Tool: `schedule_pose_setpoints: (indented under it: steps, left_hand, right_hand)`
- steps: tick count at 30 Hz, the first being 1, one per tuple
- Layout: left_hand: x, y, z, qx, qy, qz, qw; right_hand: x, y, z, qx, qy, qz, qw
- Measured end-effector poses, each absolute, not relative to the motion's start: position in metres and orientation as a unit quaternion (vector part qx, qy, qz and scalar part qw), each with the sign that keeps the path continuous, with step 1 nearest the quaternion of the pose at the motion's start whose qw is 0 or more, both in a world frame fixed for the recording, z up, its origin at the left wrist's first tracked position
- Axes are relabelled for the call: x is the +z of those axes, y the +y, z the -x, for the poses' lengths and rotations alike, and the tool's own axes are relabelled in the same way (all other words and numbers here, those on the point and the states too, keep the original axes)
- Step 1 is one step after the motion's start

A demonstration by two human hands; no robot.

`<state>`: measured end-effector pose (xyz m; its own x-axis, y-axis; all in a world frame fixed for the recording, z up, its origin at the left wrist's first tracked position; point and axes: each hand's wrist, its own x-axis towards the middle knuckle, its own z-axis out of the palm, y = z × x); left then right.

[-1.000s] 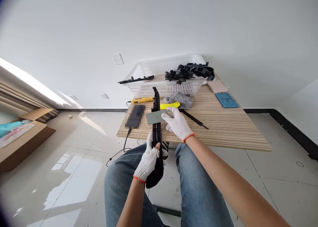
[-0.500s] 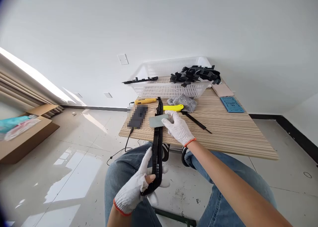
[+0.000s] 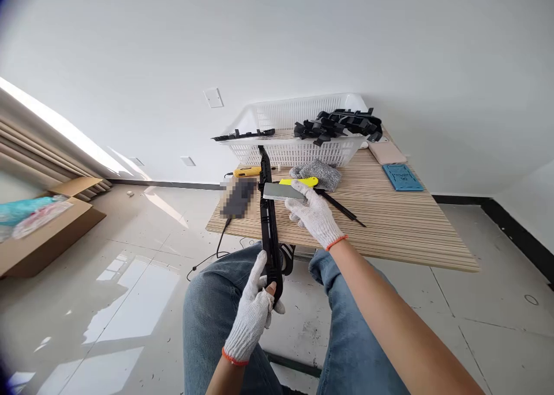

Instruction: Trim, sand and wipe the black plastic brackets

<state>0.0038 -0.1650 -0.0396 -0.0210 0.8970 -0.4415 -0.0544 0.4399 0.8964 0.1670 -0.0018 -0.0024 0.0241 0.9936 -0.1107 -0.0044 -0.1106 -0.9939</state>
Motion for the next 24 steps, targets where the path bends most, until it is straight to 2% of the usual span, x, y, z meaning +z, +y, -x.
schedule_pose_setpoints:
  steps: [2,7,9,13,16,18,19,21,24]
  left_hand:
    - [-0.045,-0.164,-0.001,0.408,0.582,-0.349,0.611]
    - [-0.049,-0.162,0.002,0.422,0.575,-0.349,0.609]
    - [-0.048,-0.162,0.002,0.422,0.579,-0.358,0.599]
    - [-0.048,-0.166,0.005,0.393,0.594,-0.382,0.590]
    - [-0.051,-0.171,0.007,0.367,0.612,-0.383,0.586]
    - [-0.056,-0.173,0.009,0.362,0.628,-0.384,0.572]
    - [-0.059,-0.174,0.010,0.361,0.634,-0.389,0.562]
    - [-0.066,-0.175,0.013,0.359,0.645,-0.404,0.541]
    - [-0.078,-0.172,0.016,0.353,0.660,-0.422,0.512]
  right_hand:
    - [-0.002,-0.001,-0.167,0.523,-0.456,0.527,0.490]
    - [-0.007,0.006,-0.168,0.491,-0.375,0.509,0.599]
    - [-0.009,0.006,-0.171,0.475,-0.398,0.496,0.608]
    - [-0.008,-0.002,-0.178,0.476,-0.527,0.463,0.531]
    - [-0.007,-0.005,-0.179,0.470,-0.652,0.459,0.379]
    - [-0.008,-0.003,-0.178,0.416,-0.716,0.486,0.278]
    - [-0.008,-0.002,-0.176,0.383,-0.725,0.510,0.261]
    - [-0.010,0.000,-0.171,0.337,-0.709,0.552,0.281]
    - [-0.011,-0.002,-0.165,0.322,-0.730,0.542,0.263]
